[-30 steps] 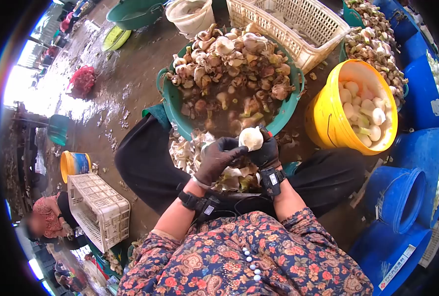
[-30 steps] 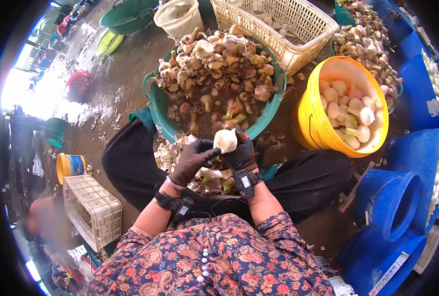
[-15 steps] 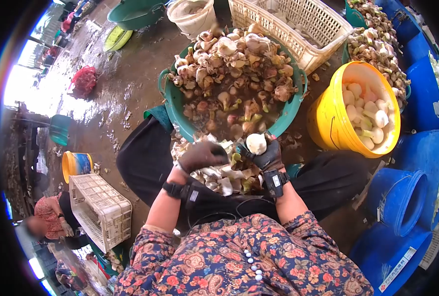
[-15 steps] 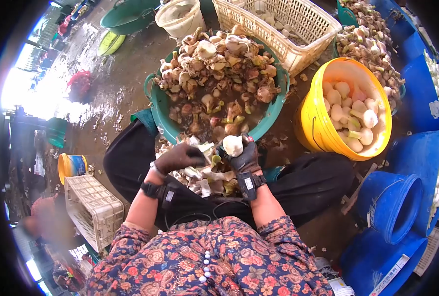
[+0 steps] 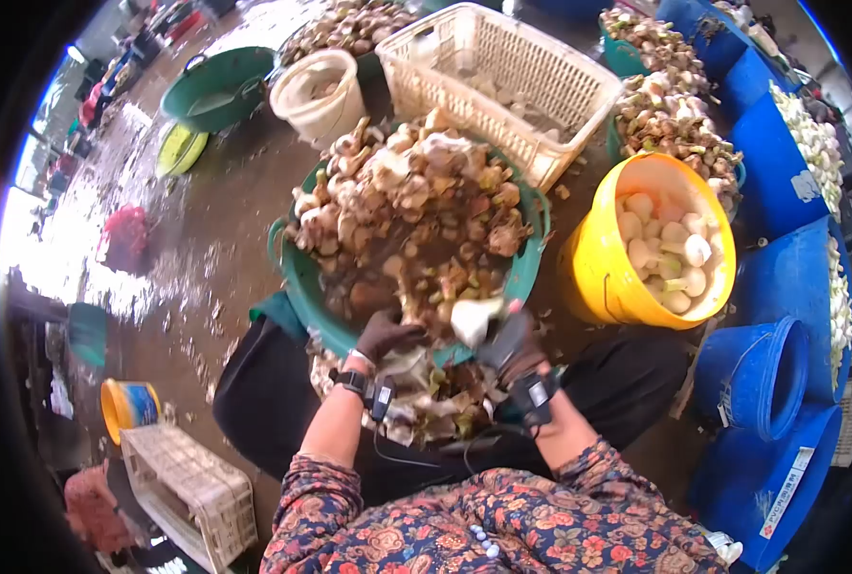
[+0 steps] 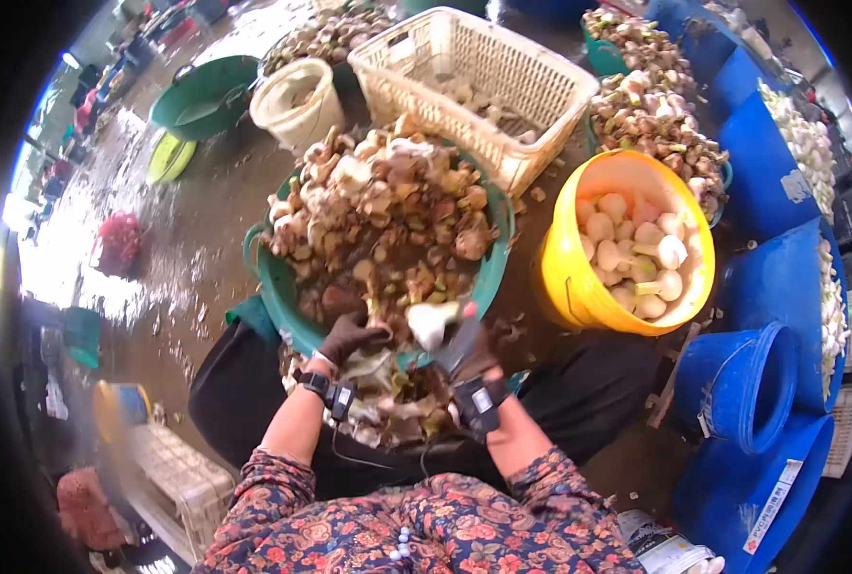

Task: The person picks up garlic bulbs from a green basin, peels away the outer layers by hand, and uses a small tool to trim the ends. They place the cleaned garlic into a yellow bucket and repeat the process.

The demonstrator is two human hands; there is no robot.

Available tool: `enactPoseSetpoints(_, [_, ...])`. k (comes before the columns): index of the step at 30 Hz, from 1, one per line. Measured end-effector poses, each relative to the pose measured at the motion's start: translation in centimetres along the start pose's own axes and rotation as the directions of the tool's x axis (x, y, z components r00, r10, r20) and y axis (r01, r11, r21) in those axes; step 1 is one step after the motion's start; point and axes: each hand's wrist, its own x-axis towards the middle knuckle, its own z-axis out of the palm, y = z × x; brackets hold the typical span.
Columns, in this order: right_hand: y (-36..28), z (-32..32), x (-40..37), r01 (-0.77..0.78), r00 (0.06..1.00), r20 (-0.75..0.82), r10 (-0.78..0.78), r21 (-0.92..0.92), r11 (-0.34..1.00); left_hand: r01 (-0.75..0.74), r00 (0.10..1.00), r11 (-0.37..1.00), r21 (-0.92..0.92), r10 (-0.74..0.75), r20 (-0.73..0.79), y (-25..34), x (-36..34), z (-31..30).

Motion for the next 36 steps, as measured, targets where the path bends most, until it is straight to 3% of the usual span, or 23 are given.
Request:
enactPoseSetpoints(1, [0.5,9.0,2.5,0.111,0.783,-0.519,-0.343,-0.426,0.898,-0.15,0.989,0.989,-0.006,0.15,0.0,2.8,-1.0,0.4])
enactPoseSetpoints(4, [-0.3,14.2,3.7,0.175,0.753,-0.53,-0.39,-0.41,0.895,-0.171,0.984,0.98,-0.105,0.176,0.037,8.2,-5.3,1.3])
enactPoseSetpoints(6, [-0.2,13.4,2.5,-0.107,0.828,-0.277,-0.488,-0.932,0.347,-0.348,0.922,0.859,0.376,0.387,-0.032,11.1,-7.5,2.0])
enactPoseSetpoints(7, [-0.1,10.0,1.4,-0.187,0.872,-0.213,-0.44,-0.977,0.103,-0.348,0.921,0.86,0.373,0.388,-0.036,11.6,-8.3,2.6])
enactPoseSetpoints(8, [1.6,9.4,0.6,-0.188,0.9,-0.198,-0.388,-0.98,0.065,-0.421,0.854,0.758,0.498,0.516,-0.065,11.8,-9.0,3.2])
enactPoseSetpoints(9, [3.4,9.5,0.2,-0.275,0.872,-0.196,-0.448,-0.954,-0.118,-0.465,0.769,0.634,0.618,0.635,-0.074,12.0,-9.8,3.7])
enactPoseSetpoints(12, [5.6,9.8,-1.0,-0.442,0.809,-0.363,-0.463,-0.894,-0.072,-0.43,0.802,0.639,0.638,0.595,-0.055,11.8,-11.3,4.7])
enactPoseSetpoints(17, [5.1,9.9,-1.8,-0.29,0.918,-0.188,-0.349,-0.919,-0.268,-0.465,0.795,0.643,0.609,0.605,-0.032,11.2,-11.9,4.1])
enactPoseSetpoints(18, [4.9,9.6,-2.3,-0.332,0.91,-0.297,-0.29,-0.94,-0.077,-0.477,0.846,0.744,0.468,0.533,0.017,11.0,-11.8,3.6])
enactPoseSetpoints(19, [4.6,9.8,-2.5,-0.33,0.912,-0.296,-0.285,-0.941,-0.078,-0.461,0.884,0.829,0.317,0.461,0.08,10.8,-11.7,3.3])
enactPoseSetpoints(20, [4.2,9.9,-2.7,-0.384,0.875,-0.415,-0.248,-0.908,0.164,-0.386,0.922,0.917,0.098,0.378,0.089,10.4,-11.8,3.5])
enactPoseSetpoints(21, [4.1,9.9,-2.7,-0.422,0.834,-0.52,-0.183,-0.816,0.394,-0.385,0.922,0.918,0.099,0.377,0.085,10.0,-11.8,4.0])
enactPoseSetpoints(22, [4.2,9.9,-2.7,-0.423,0.835,-0.52,-0.18,-0.816,0.395,-0.355,0.932,0.932,-0.075,0.359,0.048,10.1,-11.9,4.9])
enactPoseSetpoints(24, [4.9,9.7,-2.3,-0.493,0.736,-0.673,-0.065,-0.6,0.63,-0.304,0.948,0.885,-0.352,0.317,-0.02,9.7,-11.6,6.5])
enactPoseSetpoints(25, [5.1,9.6,-2.3,-0.508,0.681,-0.733,0.008,-0.465,0.725,-0.301,0.949,0.887,-0.35,0.314,-0.018,8.8,-11.0,6.6])
enactPoseSetpoints(27, [4.2,7.4,-3.0,-0.549,0.707,-0.702,0.089,-0.466,0.694,-0.529,0.831,0.846,0.073,0.533,-0.157,7.2,-10.2,7.1])
enactPoseSetpoints(28, [4.2,7.3,-2.7,-0.542,0.726,-0.684,0.07,-0.507,0.67,-0.471,0.819,0.844,0.256,0.526,-0.229,7.7,-10.5,6.9])
enactPoseSetpoints(29, [4.2,7.2,-2.5,-0.533,0.745,-0.665,0.054,-0.546,0.646,-0.421,0.731,0.708,0.567,0.635,-0.25,8.2,-10.8,6.2])
enactPoseSetpoints(31, [4.1,7.1,-2.5,-0.481,0.78,-0.624,-0.034,-0.634,0.605,-0.361,0.555,0.528,0.769,0.784,-0.278,9.3,-11.1,5.9])
enactPoseSetpoints(32, [3.8,6.9,-2.3,-0.602,0.721,-0.692,-0.02,-0.641,0.476,-0.356,0.558,0.53,0.77,0.781,-0.28,8.9,-11.0,5.6])
enactPoseSetpoints(34, [4.3,7.8,-2.5,-0.683,0.682,-0.725,-0.093,-0.678,0.272,-0.467,0.829,0.621,0.629,0.555,0.068,7.7,-10.6,4.9])
enactPoseSetpoints(35, [4.2,7.6,-2.6,-0.686,0.681,-0.727,-0.089,-0.675,0.27,-0.464,0.831,0.625,0.628,0.553,0.064,7.2,-10.4,5.1])
enactPoseSetpoints(36, [4.0,7.1,-2.7,-0.643,0.742,-0.67,-0.03,-0.723,0.252,-0.392,0.891,0.815,0.428,0.452,-0.044,6.7,-10.2,5.3])
